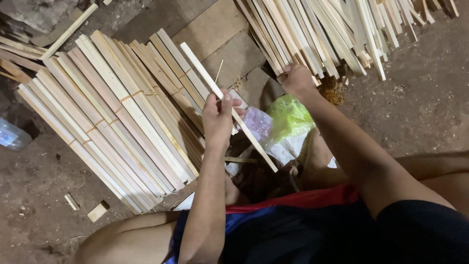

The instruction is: The person is organizing thin wooden strips into small bundles and securing them with rubber bands on a workshop floor.

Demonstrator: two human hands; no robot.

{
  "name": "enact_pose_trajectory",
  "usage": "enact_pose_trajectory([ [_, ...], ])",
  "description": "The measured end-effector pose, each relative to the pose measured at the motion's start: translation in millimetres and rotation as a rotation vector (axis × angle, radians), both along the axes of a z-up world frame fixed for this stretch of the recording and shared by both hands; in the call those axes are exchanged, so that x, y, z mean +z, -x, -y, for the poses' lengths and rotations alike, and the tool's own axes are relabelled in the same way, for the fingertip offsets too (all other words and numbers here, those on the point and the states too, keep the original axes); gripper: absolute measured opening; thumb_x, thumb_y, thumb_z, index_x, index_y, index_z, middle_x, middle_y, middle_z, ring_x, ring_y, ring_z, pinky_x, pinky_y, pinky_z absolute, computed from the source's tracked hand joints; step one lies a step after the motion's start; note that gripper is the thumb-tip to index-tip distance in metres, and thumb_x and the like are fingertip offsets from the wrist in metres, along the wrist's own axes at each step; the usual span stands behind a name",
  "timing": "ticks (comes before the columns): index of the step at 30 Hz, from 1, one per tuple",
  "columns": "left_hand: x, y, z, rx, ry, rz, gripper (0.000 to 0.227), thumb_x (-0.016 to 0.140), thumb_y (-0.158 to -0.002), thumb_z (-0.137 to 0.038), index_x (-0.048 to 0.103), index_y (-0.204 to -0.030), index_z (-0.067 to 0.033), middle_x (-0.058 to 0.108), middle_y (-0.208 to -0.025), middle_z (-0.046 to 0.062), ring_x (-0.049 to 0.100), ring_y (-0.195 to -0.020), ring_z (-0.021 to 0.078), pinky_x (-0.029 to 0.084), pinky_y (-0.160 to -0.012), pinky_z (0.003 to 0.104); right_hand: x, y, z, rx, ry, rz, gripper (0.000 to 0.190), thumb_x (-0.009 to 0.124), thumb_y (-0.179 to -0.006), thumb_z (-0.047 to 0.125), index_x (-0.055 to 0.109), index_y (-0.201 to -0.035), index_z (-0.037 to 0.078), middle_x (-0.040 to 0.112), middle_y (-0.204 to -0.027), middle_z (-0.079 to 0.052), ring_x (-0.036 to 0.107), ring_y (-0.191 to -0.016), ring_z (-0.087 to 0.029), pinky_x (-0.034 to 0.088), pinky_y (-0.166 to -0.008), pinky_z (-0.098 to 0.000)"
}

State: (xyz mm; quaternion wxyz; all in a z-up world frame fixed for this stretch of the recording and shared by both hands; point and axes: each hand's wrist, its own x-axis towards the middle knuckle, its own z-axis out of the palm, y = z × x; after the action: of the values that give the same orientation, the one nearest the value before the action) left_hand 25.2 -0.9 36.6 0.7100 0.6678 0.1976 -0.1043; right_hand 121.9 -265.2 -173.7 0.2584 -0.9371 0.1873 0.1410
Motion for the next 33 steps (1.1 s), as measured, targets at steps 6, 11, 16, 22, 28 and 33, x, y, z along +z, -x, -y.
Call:
enact_pose_trajectory([
  [6, -12.4, 0.2, 0.0, -0.012, 0.015, 0.005, 0.036, 0.052, -0.106, -0.024, 0.054, -0.131, 0.0021, 0.073, -0.096, 0.021, 0.075, -0.074, 0.0216, 0.068, -0.060, 0.032, -2.3, -2.7, 5.1, -0.056, -0.124, 0.005, 0.034, 0.077, -0.074, 0.036, 0.076, -0.107, 0.027, 0.076, -0.097, -0.006, 0.071, -0.101, -0.035, 0.059, -0.087, -0.0504],
  [11, -12.5, 0.0, -4.0, 0.036, 0.052, 0.020, 0.036, 0.056, -0.104, -0.024, 0.055, -0.130, 0.0022, 0.073, -0.096, 0.022, 0.075, -0.074, 0.0231, 0.069, -0.064, 0.037, 17.1, -5.5, 14.7, -0.188, -0.511, -0.008, 0.019, 0.075, -0.076, 0.023, 0.075, -0.093, 0.014, 0.068, -0.081, -0.009, 0.068, -0.081, -0.025, 0.059, -0.073, -0.0378],
  [16, -19.6, -6.0, -17.2, 0.061, 0.086, 0.072, 0.038, 0.058, -0.104, -0.024, 0.054, -0.131, 0.0021, 0.073, -0.098, 0.022, 0.076, -0.078, 0.0248, 0.069, -0.070, 0.042, 127.3, 11.0, -5.0, -0.188, -1.034, -0.072, 0.011, 0.074, -0.089, 0.014, 0.067, -0.094, 0.006, 0.069, -0.079, 0.000, 0.069, -0.070, -0.006, 0.060, -0.069, -0.0198],
  [22, -4.9, -7.3, -37.6, 0.153, 0.123, 0.149, 0.037, 0.058, -0.103, -0.020, 0.055, -0.130, 0.0039, 0.070, -0.109, 0.026, 0.074, -0.089, 0.0292, 0.068, -0.078, 0.049, 148.9, 32.6, -52.0, 0.284, -1.204, -0.304, 0.035, 0.088, -0.068, 0.000, 0.068, -0.096, 0.005, 0.074, -0.081, -0.011, 0.072, -0.068, -0.019, 0.061, -0.065, -0.0303],
  [28, 7.9, -13.6, -64.5, 0.216, 0.103, 0.237, 0.039, 0.059, -0.103, -0.019, 0.055, -0.136, 0.0022, 0.067, -0.110, 0.020, 0.074, -0.096, 0.0284, 0.068, -0.083, 0.046, 157.6, 41.0, -89.9, 0.695, -0.811, -0.525, 0.051, 0.097, -0.061, 0.019, 0.073, -0.101, -0.002, 0.071, -0.075, -0.015, 0.066, -0.063, -0.024, 0.054, -0.053, -0.0366],
  [33, 12.8, -8.3, -78.0, 0.197, 0.112, 0.253, 0.032, 0.058, -0.104, -0.014, 0.056, -0.131, 0.0033, 0.070, -0.106, 0.025, 0.076, -0.094, 0.0335, 0.067, -0.081, 0.048, 145.4, 56.2, -99.0, 0.871, -0.631, -0.664, 0.043, 0.098, -0.062, 0.026, 0.074, -0.088, 0.002, 0.073, -0.066, -0.006, 0.067, -0.055, -0.016, 0.053, -0.050, -0.0298],
])
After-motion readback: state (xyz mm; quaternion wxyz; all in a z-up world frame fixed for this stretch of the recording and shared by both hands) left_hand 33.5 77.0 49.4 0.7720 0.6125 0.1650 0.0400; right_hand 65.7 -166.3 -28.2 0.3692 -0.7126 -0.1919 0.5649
